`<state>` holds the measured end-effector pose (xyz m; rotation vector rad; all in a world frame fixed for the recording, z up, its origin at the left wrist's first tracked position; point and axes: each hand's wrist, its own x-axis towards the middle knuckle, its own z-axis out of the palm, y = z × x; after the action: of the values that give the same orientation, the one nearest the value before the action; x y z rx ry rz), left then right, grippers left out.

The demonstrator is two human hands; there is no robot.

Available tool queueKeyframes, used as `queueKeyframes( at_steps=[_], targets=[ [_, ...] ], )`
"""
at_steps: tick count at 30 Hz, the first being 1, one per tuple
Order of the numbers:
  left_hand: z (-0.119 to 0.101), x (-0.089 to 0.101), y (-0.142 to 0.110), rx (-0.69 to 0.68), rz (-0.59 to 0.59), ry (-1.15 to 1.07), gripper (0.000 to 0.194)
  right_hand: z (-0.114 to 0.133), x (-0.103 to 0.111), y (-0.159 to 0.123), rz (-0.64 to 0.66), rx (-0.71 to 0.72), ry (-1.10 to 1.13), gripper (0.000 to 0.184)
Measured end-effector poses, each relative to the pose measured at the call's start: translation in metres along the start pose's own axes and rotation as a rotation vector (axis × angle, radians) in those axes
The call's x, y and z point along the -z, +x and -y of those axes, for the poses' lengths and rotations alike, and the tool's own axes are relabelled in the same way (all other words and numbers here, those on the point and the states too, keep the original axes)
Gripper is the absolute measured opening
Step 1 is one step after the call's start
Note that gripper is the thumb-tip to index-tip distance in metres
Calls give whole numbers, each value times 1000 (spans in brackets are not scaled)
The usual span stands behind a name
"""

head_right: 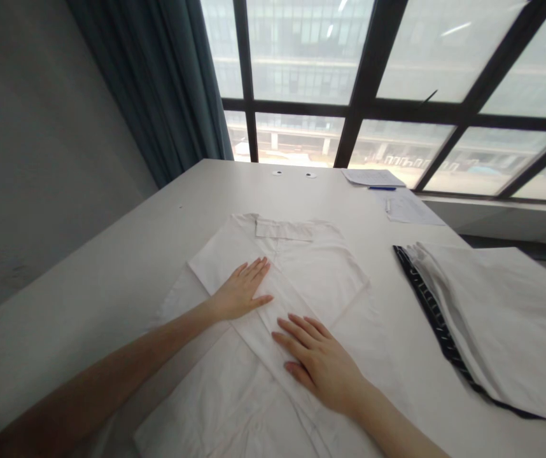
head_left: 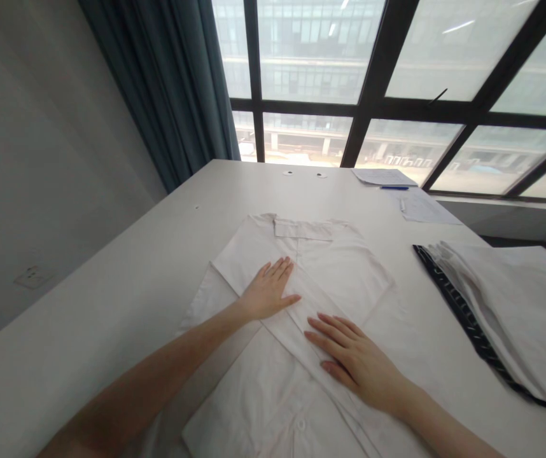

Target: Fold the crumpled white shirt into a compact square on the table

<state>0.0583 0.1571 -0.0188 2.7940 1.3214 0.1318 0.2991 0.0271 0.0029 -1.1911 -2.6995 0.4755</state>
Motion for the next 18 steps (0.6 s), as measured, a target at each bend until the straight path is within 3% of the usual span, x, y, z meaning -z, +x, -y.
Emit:
queueKeyframes(
  at_steps=[10, 18],
  targets=[
    [74, 8, -3, 268, 58, 78, 78, -1, -2, -1, -32, 14, 5, 49],
    [100, 7, -5, 338, 48, 84, 77, -2, -1, -2, -23, 12, 3, 49]
  ],
)
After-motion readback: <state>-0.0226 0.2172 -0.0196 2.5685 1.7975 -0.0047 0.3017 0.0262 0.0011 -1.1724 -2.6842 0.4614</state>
